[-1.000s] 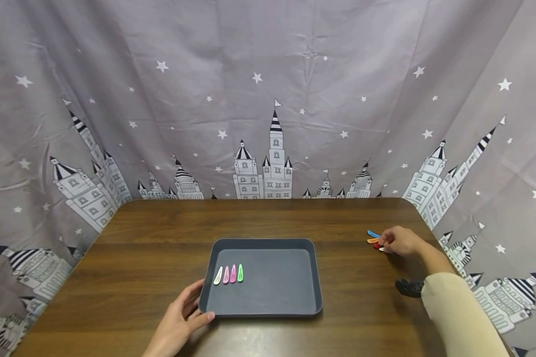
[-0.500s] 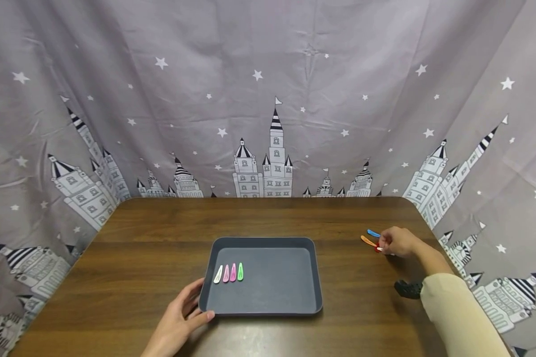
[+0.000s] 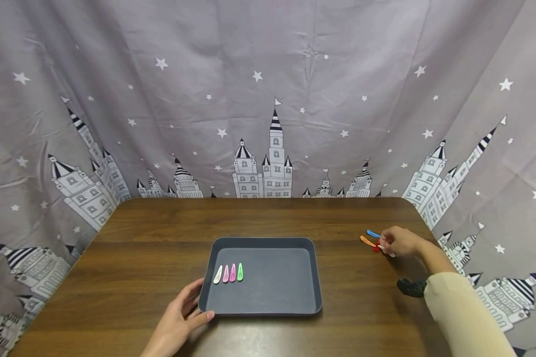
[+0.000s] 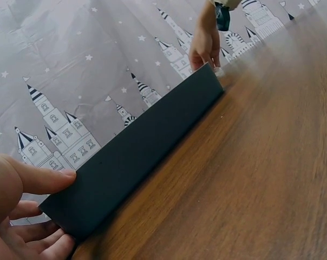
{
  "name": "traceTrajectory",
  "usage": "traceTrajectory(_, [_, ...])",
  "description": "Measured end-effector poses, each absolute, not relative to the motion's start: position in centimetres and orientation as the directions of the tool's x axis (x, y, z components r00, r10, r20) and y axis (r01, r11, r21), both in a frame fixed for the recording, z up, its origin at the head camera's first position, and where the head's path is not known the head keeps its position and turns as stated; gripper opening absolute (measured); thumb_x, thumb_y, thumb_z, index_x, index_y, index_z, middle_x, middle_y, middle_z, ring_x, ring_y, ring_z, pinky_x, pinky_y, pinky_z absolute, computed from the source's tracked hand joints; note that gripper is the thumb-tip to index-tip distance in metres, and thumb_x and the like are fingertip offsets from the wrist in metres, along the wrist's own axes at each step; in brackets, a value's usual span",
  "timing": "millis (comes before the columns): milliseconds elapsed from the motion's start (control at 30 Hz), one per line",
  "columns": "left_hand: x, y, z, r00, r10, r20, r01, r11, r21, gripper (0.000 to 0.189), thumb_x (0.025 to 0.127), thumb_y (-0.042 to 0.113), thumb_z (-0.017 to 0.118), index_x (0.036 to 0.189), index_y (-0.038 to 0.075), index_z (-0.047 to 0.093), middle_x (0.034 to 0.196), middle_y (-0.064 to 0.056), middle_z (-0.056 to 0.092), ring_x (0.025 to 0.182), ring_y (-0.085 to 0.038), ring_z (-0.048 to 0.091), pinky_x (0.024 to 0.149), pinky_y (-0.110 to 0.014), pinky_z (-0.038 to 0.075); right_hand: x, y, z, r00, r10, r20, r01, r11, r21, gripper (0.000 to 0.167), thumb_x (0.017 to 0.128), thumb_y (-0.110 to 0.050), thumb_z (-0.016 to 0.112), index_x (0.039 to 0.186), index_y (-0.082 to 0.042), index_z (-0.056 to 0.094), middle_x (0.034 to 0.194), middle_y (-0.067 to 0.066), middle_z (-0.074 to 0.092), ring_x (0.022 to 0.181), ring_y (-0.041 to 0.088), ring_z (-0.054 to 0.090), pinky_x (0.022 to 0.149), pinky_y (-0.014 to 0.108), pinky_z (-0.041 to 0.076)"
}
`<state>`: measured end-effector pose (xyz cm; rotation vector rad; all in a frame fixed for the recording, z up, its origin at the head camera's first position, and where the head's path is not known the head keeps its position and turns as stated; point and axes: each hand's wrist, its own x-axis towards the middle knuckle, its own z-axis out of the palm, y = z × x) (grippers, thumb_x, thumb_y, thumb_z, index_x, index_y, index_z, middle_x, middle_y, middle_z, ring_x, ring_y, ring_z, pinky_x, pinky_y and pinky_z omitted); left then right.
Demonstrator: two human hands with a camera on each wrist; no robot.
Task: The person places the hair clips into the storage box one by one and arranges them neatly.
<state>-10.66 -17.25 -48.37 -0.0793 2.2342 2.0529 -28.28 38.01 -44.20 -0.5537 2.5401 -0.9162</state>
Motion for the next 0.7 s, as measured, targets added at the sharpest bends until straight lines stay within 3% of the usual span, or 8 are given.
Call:
traceTrajectory(233, [-10.6,-17.2,-48.5,-0.995,0.030,-0.100,-0.097,0.072,0.993,0.079,0.082,-0.010,0.080,0.151,-0.005,0.041,0.150,-0.032,0.044,0.137,-0.045,0.047,0.103,-0.035,0.053,-28.5,37.4,-44.0,-0.821,-0.514,-0.250,-0.168,0.635,-0.754,0.009,0.092,0.011,0.062,0.088,0.004,0.057,0.080,0.003,0.055,0.064,0.010,0.048,0.055,0.019,0.041])
traceTrajectory(433, [-10.6,-17.1,-48.5,-0.995,0.020,-0.101,-0.099,0.060,0.993,0.078,0.082,-0.011,0.080,0.151,-0.003,0.043,0.149,-0.031,0.046,0.136,-0.044,0.048,0.102,-0.035,0.053,-28.7,36.4,-43.5,-0.804,-0.543,-0.244,-0.148,0.580,-0.801,0.009,0.095,0.008,0.062,0.090,0.006,0.055,0.078,0.001,0.049,0.064,0.010,0.044,0.055,0.020,0.039])
traceTrajectory(700, [-10.6,-17.0,-48.5,-0.994,0.023,-0.108,-0.106,0.062,0.992,0.078,0.082,-0.011,0.080,0.151,-0.002,0.043,0.150,-0.031,0.046,0.136,-0.044,0.048,0.102,-0.035,0.053,-28.7,34.6,-43.1,-0.801,-0.555,-0.227,-0.154,0.556,-0.817,0.007,0.099,0.003,0.062,0.094,0.004,0.057,0.080,0.006,0.055,0.070,0.016,0.053,0.058,0.024,0.047])
